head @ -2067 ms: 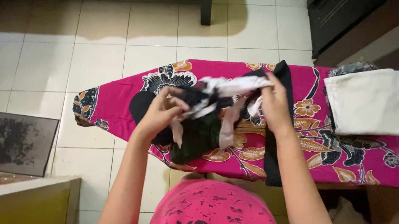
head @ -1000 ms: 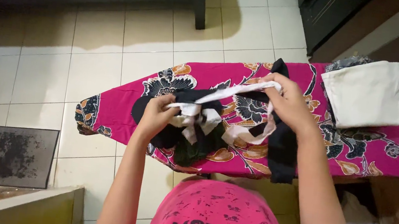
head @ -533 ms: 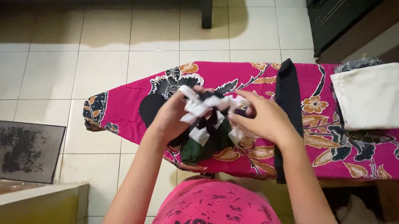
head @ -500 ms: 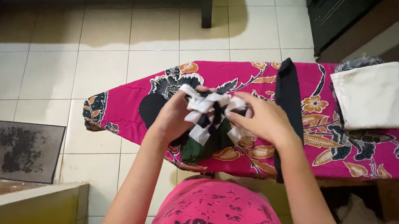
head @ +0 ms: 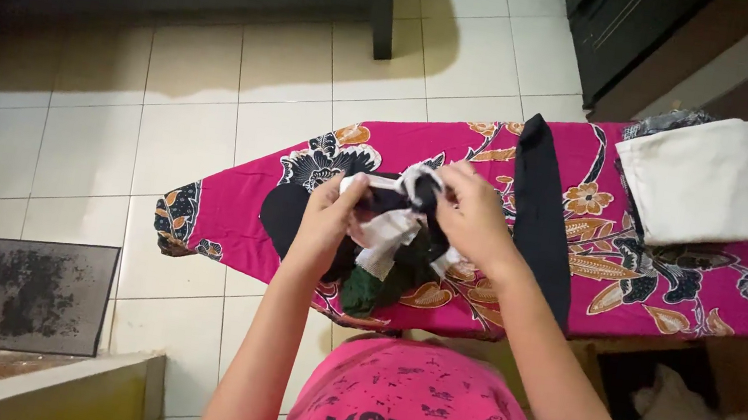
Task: The person folds several garments on a pink floral-covered ironing board. They handle a patterned top, a white shirt, a black garment, and a black-and-white bra, folding each neatly and stacking them on the board.
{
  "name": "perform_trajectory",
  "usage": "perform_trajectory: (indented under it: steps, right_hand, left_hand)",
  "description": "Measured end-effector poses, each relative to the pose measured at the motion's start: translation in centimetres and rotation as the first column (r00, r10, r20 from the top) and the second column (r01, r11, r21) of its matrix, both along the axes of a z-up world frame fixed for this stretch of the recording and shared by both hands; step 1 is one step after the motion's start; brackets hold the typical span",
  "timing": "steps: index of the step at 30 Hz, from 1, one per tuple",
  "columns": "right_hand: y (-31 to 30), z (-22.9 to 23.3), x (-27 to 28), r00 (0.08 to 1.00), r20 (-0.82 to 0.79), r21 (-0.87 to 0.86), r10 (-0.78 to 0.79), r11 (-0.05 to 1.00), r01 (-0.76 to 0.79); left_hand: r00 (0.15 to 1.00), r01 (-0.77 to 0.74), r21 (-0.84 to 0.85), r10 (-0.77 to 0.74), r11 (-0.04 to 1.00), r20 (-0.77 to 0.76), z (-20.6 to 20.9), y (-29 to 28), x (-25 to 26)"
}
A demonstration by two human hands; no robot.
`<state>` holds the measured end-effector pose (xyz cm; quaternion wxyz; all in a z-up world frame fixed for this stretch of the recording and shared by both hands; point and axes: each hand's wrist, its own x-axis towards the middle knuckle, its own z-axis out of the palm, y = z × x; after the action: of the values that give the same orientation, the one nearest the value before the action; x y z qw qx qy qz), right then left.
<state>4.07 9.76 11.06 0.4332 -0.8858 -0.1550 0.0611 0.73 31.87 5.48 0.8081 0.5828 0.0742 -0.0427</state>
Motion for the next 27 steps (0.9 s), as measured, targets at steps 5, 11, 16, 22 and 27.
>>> perform_trajectory:
  steps: [5, 11, 16, 22, 27]
  right_hand:
    - [-0.6, -2.2, 0.5, 0.885, -0.402, 0.751, 0.235, 0.637, 0.172]
    - [1.1, -0.8, -0.1, 0.974, -0.015, 0.453, 0.226, 0.870, -0.195]
    - [2.2, 0.6, 0.1, 0.994, 0.062, 0.336, 0.093, 0.936, -0.109]
    - [1.2, -0.1, 0.9, 0.955, -0.218, 0.350, 0.203, 0.929, -0.118]
    - [1.2, -0.7, 1.3, 0.906, -0.295, 0.456, 0.305, 0.878, -0.147]
  left_hand:
    - [0.986, 0.023, 0.338, 0.034, 0.941, -0.163, -1.6, 0.9, 0.1]
    - [0.770, -0.248, 0.400, -0.071, 0.882, 0.634, 6.9, 0.0, -0.4]
    - [0.905, 0.201, 0.449, -0.340, 0.871, 0.255, 6.3, -0.6, 0.5]
    - [0.949, 0.067, 0.588, -0.233, 0.806, 0.211, 5.2, -0.3, 0.7]
    - [0.951, -0.109, 0.651, -0.112, 0.751, 0.289, 4.1, -1.7, 0.9]
